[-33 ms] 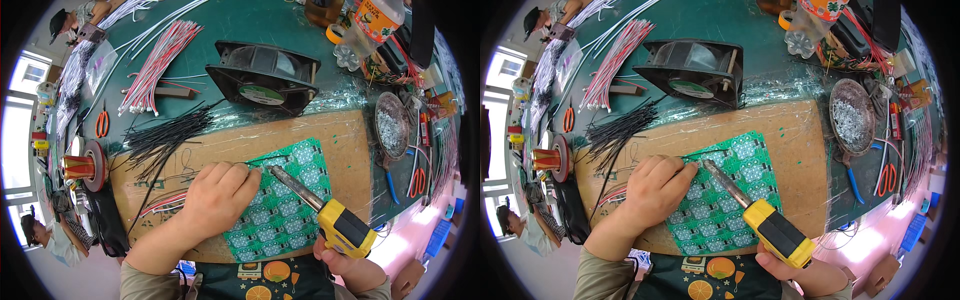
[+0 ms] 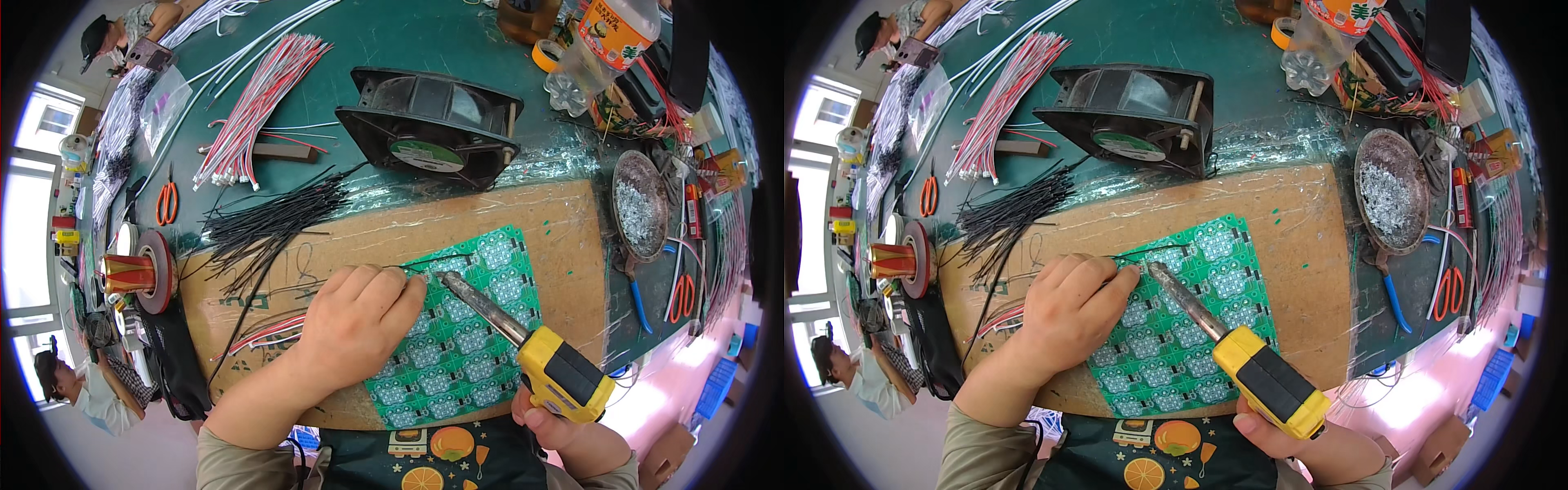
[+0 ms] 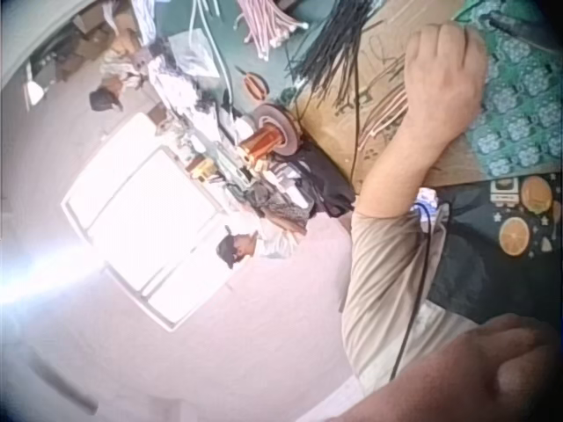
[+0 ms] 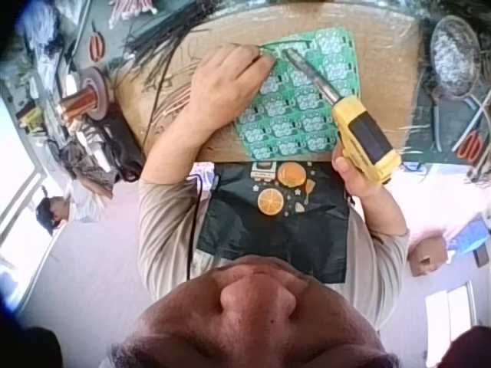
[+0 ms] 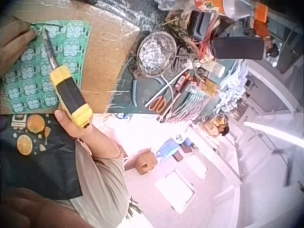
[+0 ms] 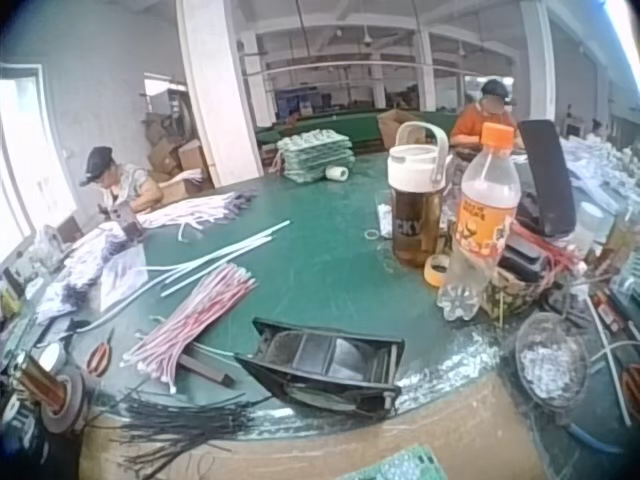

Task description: The person secures wires to a printed circuit board using a hot glue gun.

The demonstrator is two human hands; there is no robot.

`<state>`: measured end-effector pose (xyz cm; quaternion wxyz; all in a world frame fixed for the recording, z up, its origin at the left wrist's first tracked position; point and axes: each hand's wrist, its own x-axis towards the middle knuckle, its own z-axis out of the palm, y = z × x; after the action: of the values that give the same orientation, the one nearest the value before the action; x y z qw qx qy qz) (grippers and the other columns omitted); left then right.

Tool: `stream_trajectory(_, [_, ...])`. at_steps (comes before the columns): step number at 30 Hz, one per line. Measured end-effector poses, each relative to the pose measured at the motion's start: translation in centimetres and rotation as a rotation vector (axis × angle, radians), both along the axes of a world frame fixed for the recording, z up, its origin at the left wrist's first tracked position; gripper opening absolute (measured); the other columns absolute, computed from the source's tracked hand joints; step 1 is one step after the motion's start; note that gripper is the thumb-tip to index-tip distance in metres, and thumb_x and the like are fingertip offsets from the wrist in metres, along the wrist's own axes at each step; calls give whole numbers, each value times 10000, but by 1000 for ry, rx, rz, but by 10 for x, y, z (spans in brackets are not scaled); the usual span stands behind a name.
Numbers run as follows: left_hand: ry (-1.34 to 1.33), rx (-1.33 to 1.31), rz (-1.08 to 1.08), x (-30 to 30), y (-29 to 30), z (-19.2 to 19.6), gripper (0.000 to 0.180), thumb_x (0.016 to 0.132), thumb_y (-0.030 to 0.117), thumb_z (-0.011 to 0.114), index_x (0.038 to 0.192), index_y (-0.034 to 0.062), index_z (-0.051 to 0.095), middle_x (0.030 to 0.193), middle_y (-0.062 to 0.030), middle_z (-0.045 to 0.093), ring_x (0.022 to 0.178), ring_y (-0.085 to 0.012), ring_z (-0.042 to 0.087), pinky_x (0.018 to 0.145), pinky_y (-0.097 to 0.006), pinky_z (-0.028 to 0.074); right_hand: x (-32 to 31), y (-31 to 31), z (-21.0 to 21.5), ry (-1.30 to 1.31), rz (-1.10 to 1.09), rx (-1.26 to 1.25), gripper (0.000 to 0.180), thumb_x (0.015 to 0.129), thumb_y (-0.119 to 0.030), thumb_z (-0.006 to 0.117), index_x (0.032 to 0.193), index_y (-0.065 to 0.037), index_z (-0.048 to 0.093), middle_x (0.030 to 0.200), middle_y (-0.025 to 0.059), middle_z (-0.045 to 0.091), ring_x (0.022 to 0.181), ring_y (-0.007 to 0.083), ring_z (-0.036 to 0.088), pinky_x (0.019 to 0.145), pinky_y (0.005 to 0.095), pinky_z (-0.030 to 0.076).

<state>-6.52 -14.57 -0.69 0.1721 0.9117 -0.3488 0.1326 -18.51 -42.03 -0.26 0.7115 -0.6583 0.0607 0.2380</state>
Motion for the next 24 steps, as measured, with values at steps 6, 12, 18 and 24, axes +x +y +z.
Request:
stream_trajectory(6, [-7, -9, -3, 0, 0, 0, 285, 664, 47, 661, 949, 62, 660, 825, -33, 568, 707, -188, 580, 624, -313, 462, -3, -1, -1, -89, 26, -168, 233, 804, -295, 705, 819, -77, 624, 703, 44, 600, 638, 212, 586, 562, 326, 460])
stream_trajectory(12, [-16, -22, -1, 0, -1, -2, 299, 658, 39, 670, 955, 57, 657, 819, -35, 566, 700, -189, 579, 620, -314, 461, -4, 0, -2, -88, 19, -171, 232, 806, -291, 705, 850, -73, 638, 711, 47, 604, 648, 217, 587, 568, 332, 464])
stream_trajectory(18, [-15, -15, 5, 0, 0, -1, 317, 652, 36, 675, 967, 56, 657, 816, -36, 564, 692, -191, 575, 615, -318, 457, 0, 3, -1, -146, -10, -177, 238, 813, -288, 701, 886, -67, 649, 734, 56, 607, 655, 221, 590, 569, 332, 463])
stream_trajectory(24, [-10, -8, 8, 0, -1, -1, 321, 650, 33, 671, 970, 49, 656, 817, -37, 565, 687, -194, 571, 613, -318, 455, -2, 1, -1, -81, 21, -185, 244, 810, -280, 707, 906, -63, 651, 746, 64, 606, 658, 221, 594, 567, 328, 462])
